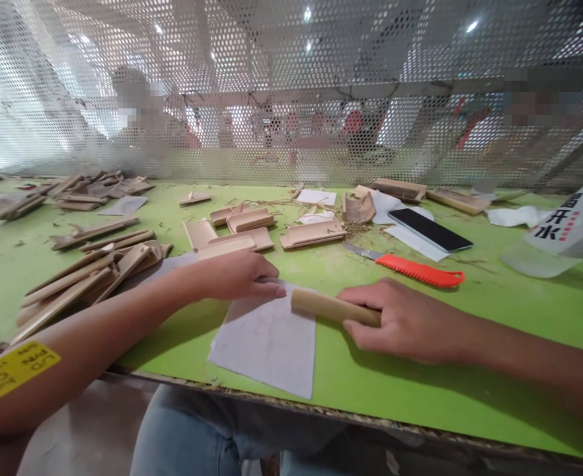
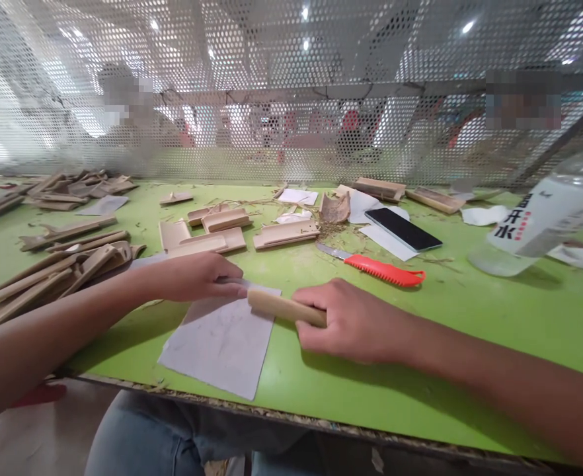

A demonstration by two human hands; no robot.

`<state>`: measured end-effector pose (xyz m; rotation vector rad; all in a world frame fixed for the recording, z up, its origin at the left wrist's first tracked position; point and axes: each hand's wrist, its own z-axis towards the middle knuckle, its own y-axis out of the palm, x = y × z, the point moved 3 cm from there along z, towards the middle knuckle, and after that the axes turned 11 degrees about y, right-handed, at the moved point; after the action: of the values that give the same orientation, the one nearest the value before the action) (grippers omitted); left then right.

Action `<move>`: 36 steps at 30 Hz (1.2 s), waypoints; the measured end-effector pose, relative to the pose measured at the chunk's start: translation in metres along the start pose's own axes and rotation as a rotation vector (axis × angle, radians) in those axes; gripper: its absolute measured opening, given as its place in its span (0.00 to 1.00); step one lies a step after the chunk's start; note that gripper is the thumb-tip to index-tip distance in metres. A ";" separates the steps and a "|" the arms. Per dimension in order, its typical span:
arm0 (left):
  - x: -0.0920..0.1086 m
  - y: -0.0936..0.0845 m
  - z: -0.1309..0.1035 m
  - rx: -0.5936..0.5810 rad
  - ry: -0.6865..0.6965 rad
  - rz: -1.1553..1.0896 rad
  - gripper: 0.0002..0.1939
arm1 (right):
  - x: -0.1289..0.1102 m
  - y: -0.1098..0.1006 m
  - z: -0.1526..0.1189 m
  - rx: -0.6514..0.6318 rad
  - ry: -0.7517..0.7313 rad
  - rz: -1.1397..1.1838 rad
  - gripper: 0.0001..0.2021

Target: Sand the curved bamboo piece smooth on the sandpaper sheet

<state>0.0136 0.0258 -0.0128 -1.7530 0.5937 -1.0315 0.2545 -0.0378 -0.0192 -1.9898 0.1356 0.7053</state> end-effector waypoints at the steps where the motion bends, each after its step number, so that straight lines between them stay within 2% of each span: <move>1: 0.000 0.000 0.000 -0.003 0.003 0.000 0.24 | -0.001 0.002 -0.001 -0.041 -0.025 -0.001 0.10; 3: 0.000 0.000 0.001 -0.004 -0.001 0.001 0.23 | -0.002 0.003 -0.002 -0.077 -0.057 -0.009 0.10; 8: 0.001 0.000 0.000 -0.006 -0.019 0.012 0.24 | -0.003 -0.005 -0.001 0.045 0.015 -0.038 0.09; 13: -0.001 0.000 0.000 0.003 0.000 0.016 0.23 | -0.011 -0.002 -0.005 -0.074 -0.023 -0.034 0.10; 18: -0.001 0.000 0.001 -0.008 -0.026 0.026 0.24 | -0.005 -0.004 -0.003 0.006 0.042 -0.015 0.09; 23: 0.000 0.000 0.001 -0.003 -0.002 0.021 0.23 | -0.003 0.001 -0.002 -0.051 -0.033 -0.004 0.09; 28: 0.000 0.000 0.000 -0.001 -0.022 0.030 0.24 | 0.000 -0.002 0.001 0.038 0.011 -0.006 0.08; 36: 0.001 0.000 0.002 -0.003 -0.017 0.002 0.24 | -0.003 -0.001 -0.003 0.005 -0.026 -0.041 0.09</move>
<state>0.0162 0.0259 -0.0124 -1.7618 0.5859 -1.0139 0.2536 -0.0407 -0.0160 -1.9727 0.0808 0.7037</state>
